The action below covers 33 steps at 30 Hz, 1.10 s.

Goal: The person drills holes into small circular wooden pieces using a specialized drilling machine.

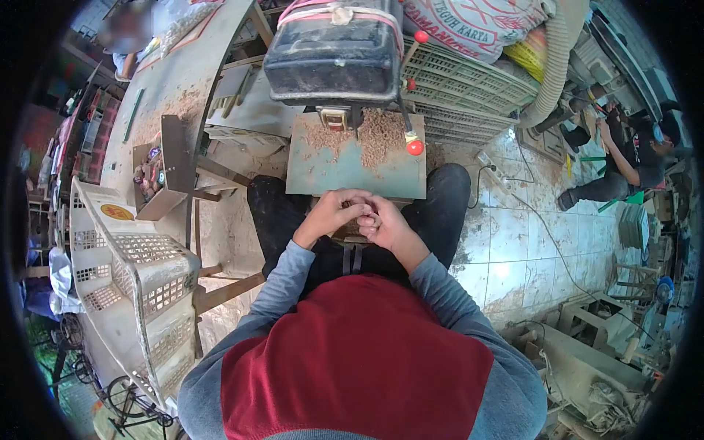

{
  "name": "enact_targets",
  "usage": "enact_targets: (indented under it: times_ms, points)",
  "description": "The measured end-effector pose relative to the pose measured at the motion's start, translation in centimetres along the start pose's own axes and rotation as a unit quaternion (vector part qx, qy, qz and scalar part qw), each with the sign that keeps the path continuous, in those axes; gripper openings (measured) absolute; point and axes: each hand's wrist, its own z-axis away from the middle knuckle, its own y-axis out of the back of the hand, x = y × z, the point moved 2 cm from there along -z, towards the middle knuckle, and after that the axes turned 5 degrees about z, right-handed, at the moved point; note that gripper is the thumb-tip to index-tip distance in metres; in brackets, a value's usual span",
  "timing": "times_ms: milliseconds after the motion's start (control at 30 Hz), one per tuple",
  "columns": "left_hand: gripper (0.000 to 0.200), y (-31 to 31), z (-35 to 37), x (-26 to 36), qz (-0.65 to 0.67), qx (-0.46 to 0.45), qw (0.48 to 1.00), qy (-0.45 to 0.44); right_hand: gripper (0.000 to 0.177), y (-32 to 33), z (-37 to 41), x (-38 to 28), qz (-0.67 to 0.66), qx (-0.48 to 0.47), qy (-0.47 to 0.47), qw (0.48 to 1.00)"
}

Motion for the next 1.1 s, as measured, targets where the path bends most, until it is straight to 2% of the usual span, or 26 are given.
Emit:
enact_targets:
  times_ms: [133, 200, 233, 300, 333, 367, 400, 433, 467, 533, 600, 633, 733, 800, 833, 900, 967, 1033, 1100]
  points:
    - [0.029, -0.1, -0.2, -0.1, 0.034, -0.009, 0.999, 0.008, 0.028, -0.4, 0.5, -0.4, 0.014, 0.047, 0.027, 0.998]
    - [0.027, -0.2, -0.5, -1.2, 0.040, 0.048, 0.998, 0.023, 0.034, -0.2, 0.3, -0.5, 0.023, 0.034, 0.022, 0.999]
    - [0.027, -0.2, -0.9, -1.8, 0.038, 0.048, 0.998, 0.023, 0.034, -0.6, 0.3, -0.6, 0.022, 0.032, 0.022, 0.999]
    - [0.026, 0.7, -2.2, -3.6, -0.047, 0.208, 0.977, -0.009, 0.036, -1.1, 0.6, -1.0, 0.045, 0.109, 0.035, 0.992]
    - [0.018, 1.1, -3.1, -4.4, -0.117, 0.252, 0.960, -0.027, 0.036, -0.6, 0.4, -1.0, 0.044, 0.109, 0.036, 0.992]
    - [0.018, 1.4, -3.9, -5.4, -0.117, 0.252, 0.960, -0.027, 0.034, 0.6, 0.0, -0.9, -0.010, 0.093, 0.022, 0.995]
    - [0.015, 1.8, -4.6, -5.7, -0.210, 0.279, 0.934, -0.076, 0.031, 1.6, -0.4, -0.8, -0.063, 0.078, 0.009, 0.995]
    - [0.013, 1.9, -5.1, -6.0, -0.300, 0.302, 0.896, -0.124, 0.031, 2.6, -0.6, -0.7, -0.063, 0.077, 0.010, 0.995]
    - [0.013, 2.0, -5.5, -6.6, -0.299, 0.302, 0.896, -0.127, 0.027, 3.6, -0.7, -0.4, -0.071, 0.078, 0.004, 0.994]
    - [0.015, 1.5, -6.1, -7.4, -0.381, 0.236, 0.882, -0.147, 0.024, 5.3, -0.5, 0.0, -0.080, 0.080, 0.000, 0.994]
    - [0.018, 1.2, -5.9, -7.5, -0.373, 0.217, 0.889, -0.150, 0.018, 6.0, -0.1, -0.1, -0.088, 0.001, 0.006, 0.996]
    - [0.022, 1.0, -5.6, -7.5, -0.368, 0.197, 0.896, -0.150, 0.018, 6.2, 0.2, -0.4, -0.089, 0.002, 0.007, 0.996]
    - [0.029, 1.4, -5.0, -6.8, -0.321, 0.232, 0.908, -0.134, 0.016, 4.6, 1.5, -1.3, -0.062, 0.027, 0.037, 0.997]
    - [0.033, 1.9, -5.1, -7.2, -0.320, 0.232, 0.911, -0.117, 0.015, 2.4, 2.8, -2.7, -0.040, 0.112, 0.142, 0.983]
    - [0.036, 2.1, -5.2, -7.5, -0.318, 0.232, 0.913, -0.104, 0.015, 2.7, 2.8, -3.2, -0.040, 0.112, 0.140, 0.983]
    - [0.037, 2.2, -5.6, -7.8, -0.322, 0.221, 0.915, -0.098, 0.016, 2.5, 3.2, -5.1, -0.027, 0.028, 0.181, 0.983]
    - [0.039, 2.1, -6.0, -8.2, -0.327, 0.209, 0.917, -0.094, 0.018, 1.8, 3.9, -6.8, -0.011, 0.034, 0.197, 0.980]
    - [0.039, 1.5, -6.5, -8.4, -0.347, 0.243, 0.903, -0.068, 0.021, 0.6, 5.0, -8.4, 0.056, 0.027, 0.261, 0.963]
    - [0.038, 0.8, -6.6, -8.4, -0.361, 0.252, 0.896, -0.056, 0.025, -0.8, 5.8, -9.6, 0.076, 0.053, 0.281, 0.955]
